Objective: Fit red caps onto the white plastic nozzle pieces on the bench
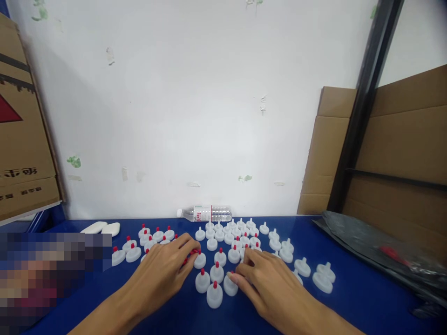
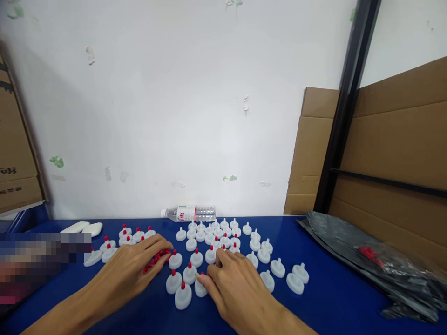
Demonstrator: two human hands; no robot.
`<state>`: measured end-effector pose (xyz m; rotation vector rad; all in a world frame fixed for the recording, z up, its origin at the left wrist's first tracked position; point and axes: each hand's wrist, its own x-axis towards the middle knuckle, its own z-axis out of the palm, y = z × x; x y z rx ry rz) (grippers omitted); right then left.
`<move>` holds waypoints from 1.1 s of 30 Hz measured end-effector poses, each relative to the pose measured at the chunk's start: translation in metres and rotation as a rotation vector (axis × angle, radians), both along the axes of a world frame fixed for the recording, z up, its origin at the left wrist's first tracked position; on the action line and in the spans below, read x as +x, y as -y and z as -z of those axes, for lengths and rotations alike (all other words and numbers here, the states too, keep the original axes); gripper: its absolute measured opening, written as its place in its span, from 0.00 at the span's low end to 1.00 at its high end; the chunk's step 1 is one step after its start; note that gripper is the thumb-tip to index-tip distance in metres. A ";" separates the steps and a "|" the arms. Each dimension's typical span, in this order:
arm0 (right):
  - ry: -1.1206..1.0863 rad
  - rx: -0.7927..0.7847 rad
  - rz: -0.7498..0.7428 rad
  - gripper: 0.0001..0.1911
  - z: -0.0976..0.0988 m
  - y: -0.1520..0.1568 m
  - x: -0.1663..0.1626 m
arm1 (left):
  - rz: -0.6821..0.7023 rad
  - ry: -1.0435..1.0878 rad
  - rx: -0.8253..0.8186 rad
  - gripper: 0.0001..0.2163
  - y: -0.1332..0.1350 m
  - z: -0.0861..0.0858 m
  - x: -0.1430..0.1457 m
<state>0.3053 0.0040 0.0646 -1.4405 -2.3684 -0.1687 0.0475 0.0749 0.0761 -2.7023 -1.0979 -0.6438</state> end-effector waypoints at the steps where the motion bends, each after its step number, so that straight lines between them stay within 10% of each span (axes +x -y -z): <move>1: 0.008 0.002 -0.002 0.15 0.000 0.000 0.000 | 0.007 0.007 0.012 0.12 -0.001 0.002 0.000; 24: 0.128 0.071 -0.009 0.10 0.003 0.001 -0.002 | 0.029 0.042 -0.090 0.14 0.000 0.008 0.004; 33: 0.351 0.073 0.273 0.22 -0.009 -0.003 0.013 | 0.017 0.030 -0.111 0.14 0.003 0.008 0.004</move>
